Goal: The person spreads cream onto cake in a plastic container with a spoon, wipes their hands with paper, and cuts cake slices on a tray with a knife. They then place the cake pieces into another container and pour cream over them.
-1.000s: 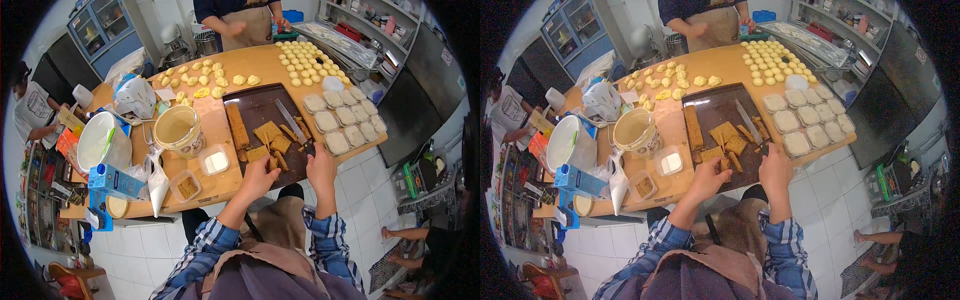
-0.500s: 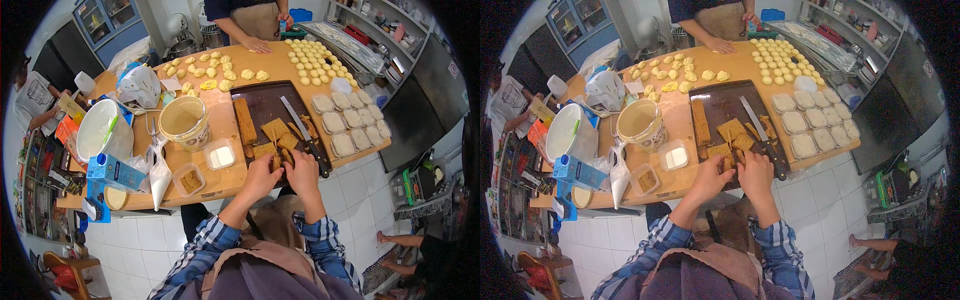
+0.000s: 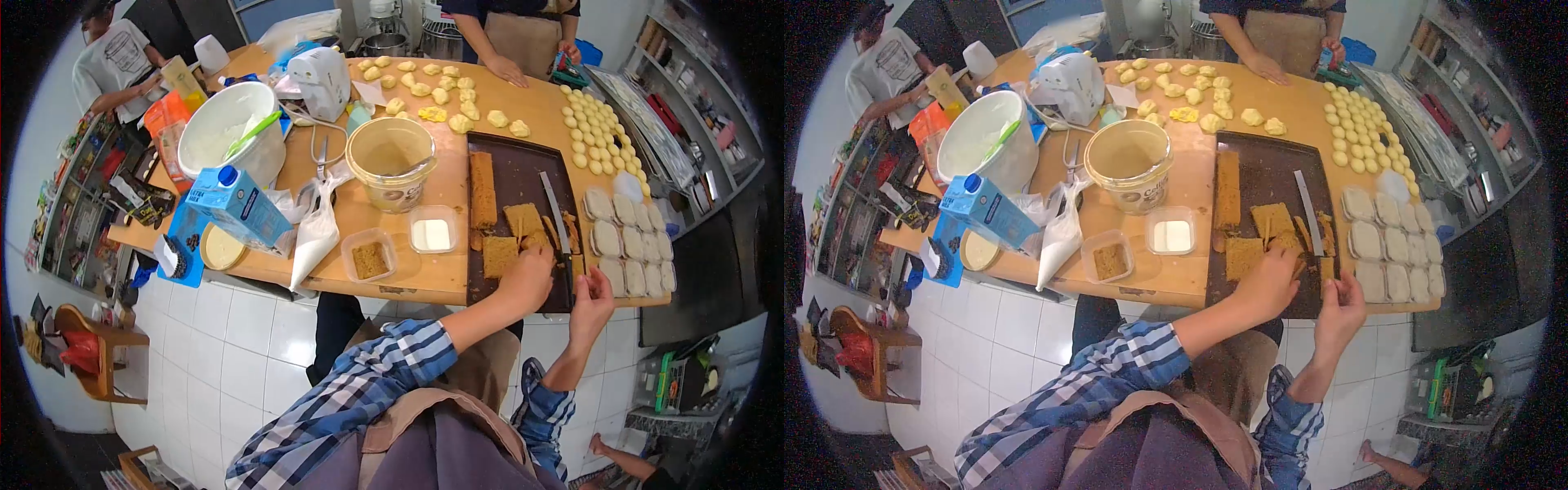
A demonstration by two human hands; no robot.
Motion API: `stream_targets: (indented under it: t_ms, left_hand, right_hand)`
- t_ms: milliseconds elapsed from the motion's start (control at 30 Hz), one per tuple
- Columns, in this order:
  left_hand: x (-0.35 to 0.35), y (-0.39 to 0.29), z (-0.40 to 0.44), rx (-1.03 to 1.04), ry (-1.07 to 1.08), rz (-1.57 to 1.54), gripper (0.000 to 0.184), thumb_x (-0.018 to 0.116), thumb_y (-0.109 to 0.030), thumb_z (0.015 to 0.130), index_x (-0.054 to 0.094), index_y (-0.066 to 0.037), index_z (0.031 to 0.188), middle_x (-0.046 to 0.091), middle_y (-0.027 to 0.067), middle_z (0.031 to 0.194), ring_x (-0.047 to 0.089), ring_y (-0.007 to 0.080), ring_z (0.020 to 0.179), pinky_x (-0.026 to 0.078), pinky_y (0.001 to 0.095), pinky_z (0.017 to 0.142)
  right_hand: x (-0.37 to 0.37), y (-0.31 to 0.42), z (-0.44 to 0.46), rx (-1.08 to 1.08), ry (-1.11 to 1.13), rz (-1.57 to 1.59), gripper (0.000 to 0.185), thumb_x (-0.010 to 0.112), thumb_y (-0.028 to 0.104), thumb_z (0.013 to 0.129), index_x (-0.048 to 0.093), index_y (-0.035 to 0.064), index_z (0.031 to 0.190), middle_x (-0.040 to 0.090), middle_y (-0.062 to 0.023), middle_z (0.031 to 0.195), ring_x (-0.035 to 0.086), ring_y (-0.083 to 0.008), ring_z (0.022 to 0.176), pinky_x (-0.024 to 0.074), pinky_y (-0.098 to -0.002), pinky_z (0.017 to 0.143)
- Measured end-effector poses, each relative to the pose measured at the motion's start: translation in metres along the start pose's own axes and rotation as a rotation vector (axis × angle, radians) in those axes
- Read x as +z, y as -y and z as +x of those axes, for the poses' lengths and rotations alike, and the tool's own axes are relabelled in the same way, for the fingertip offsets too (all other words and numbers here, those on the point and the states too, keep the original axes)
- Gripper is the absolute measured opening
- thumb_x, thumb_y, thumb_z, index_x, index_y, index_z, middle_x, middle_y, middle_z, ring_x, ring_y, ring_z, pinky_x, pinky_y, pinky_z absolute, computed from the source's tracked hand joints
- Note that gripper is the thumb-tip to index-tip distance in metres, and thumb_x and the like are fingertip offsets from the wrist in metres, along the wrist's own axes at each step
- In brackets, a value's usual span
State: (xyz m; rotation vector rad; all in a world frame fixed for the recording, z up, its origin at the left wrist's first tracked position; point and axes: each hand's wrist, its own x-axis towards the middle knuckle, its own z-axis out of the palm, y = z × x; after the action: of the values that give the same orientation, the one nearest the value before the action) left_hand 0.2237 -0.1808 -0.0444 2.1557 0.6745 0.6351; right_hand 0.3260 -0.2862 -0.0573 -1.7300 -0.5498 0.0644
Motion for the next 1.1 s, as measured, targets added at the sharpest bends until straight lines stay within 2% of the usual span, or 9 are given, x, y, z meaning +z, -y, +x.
stream_targets:
  t_ms: [133, 233, 267, 333, 400, 633, 833, 1033, 1100]
  left_hand:
    - [0.003, 0.006, -0.004, 0.098, -0.071, -0.057, 0.039, 0.064, -0.008, 0.077, 0.052, 0.004, 0.111, 0.056, 0.0232, 0.105, 0.058, 0.0389, 0.094, 0.049, 0.0423, 0.080]
    - [-0.003, 0.017, -0.007, -0.040, 0.075, -0.473, 0.043, 0.062, -0.011, 0.082, 0.049, 0.005, 0.120, 0.056, 0.0215, 0.115, 0.058, 0.0324, 0.102, 0.049, 0.0360, 0.083]
    - [-0.004, 0.020, -0.010, -0.150, 0.167, -0.752, 0.040, 0.056, -0.012, 0.089, 0.048, 0.005, 0.123, 0.055, 0.0166, 0.122, 0.055, 0.0243, 0.109, 0.047, 0.0322, 0.087]
    - [-0.012, 0.019, -0.013, -0.405, 0.248, -1.198, 0.034, 0.052, -0.011, 0.092, 0.049, 0.002, 0.123, 0.056, 0.0109, 0.117, 0.055, 0.0206, 0.108, 0.048, 0.0322, 0.088]
    - [-0.016, 0.024, -0.014, -0.561, 0.263, -1.325, 0.032, 0.050, -0.009, 0.093, 0.050, 0.001, 0.123, 0.057, 0.0085, 0.113, 0.055, 0.0195, 0.106, 0.049, 0.0332, 0.087]
    - [-0.019, 0.023, -0.014, -0.603, 0.260, -1.454, 0.031, 0.050, -0.005, 0.091, 0.046, 0.001, 0.122, 0.057, 0.0097, 0.110, 0.059, 0.0201, 0.097, 0.050, 0.0337, 0.086]
    - [-0.014, 0.023, -0.011, -0.603, 0.277, -1.477, 0.031, 0.051, -0.006, 0.092, 0.045, 0.002, 0.121, 0.056, 0.0100, 0.111, 0.058, 0.0198, 0.097, 0.049, 0.0328, 0.086]
    - [-0.011, 0.019, -0.012, -0.520, 0.338, -1.339, 0.035, 0.049, -0.008, 0.093, 0.045, 0.003, 0.125, 0.055, 0.0097, 0.115, 0.056, 0.0182, 0.102, 0.048, 0.0319, 0.089]
    - [-0.005, 0.024, -0.014, -0.483, 0.336, -1.269, 0.036, 0.048, -0.009, 0.093, 0.045, 0.004, 0.127, 0.054, 0.0102, 0.117, 0.055, 0.0177, 0.105, 0.048, 0.0317, 0.089]
  right_hand:
    - [-0.001, 0.023, -0.007, 0.067, 0.016, 0.086, 0.026, 0.063, 0.003, 0.083, 0.059, -0.0050, 0.107, 0.063, -0.0070, 0.088, 0.058, -0.0119, 0.077, 0.0465, -0.0239, 0.068]
    - [0.003, 0.033, -0.018, 0.120, 0.091, 0.277, 0.024, 0.063, 0.005, 0.083, 0.060, -0.0018, 0.106, 0.063, -0.0061, 0.087, 0.058, -0.0101, 0.074, 0.0458, -0.0219, 0.063]
    - [0.005, 0.029, -0.018, 0.160, 0.121, 0.353, 0.025, 0.064, 0.006, 0.083, 0.060, -0.0007, 0.107, 0.063, -0.0051, 0.088, 0.058, -0.0102, 0.074, 0.0462, -0.0221, 0.062]
    - [0.012, 0.031, -0.021, 0.234, 0.148, 0.402, 0.024, 0.065, 0.006, 0.082, 0.061, 0.0003, 0.106, 0.063, -0.0038, 0.088, 0.058, -0.0098, 0.075, 0.0466, -0.0223, 0.061]
    - [0.019, 0.024, -0.021, 0.242, 0.181, 0.505, 0.024, 0.065, 0.005, 0.082, 0.061, 0.0004, 0.105, 0.063, -0.0031, 0.088, 0.057, -0.0090, 0.076, 0.0469, -0.0225, 0.061]
    - [0.031, 0.015, -0.020, 0.045, 0.179, 0.105, 0.016, 0.064, 0.008, 0.084, 0.064, -0.0027, 0.095, 0.063, -0.0048, 0.086, 0.057, -0.0110, 0.073, 0.0453, -0.0244, 0.064]
    - [0.030, 0.022, -0.022, -0.241, 0.097, -0.264, 0.022, 0.064, 0.012, 0.081, 0.064, -0.0035, 0.096, 0.062, -0.0146, 0.089, 0.060, -0.0279, 0.083, 0.0466, -0.0343, 0.074]
    - [0.029, 0.022, -0.024, -0.423, 0.076, -0.506, 0.026, 0.069, 0.009, 0.077, 0.063, -0.0052, 0.098, 0.062, -0.0135, 0.085, 0.060, -0.0235, 0.077, 0.0478, -0.0313, 0.068]
    - [0.028, 0.017, -0.022, -0.372, 0.104, -0.458, 0.025, 0.068, 0.007, 0.077, 0.062, -0.0058, 0.098, 0.062, -0.0131, 0.085, 0.060, -0.0212, 0.075, 0.0482, -0.0309, 0.066]
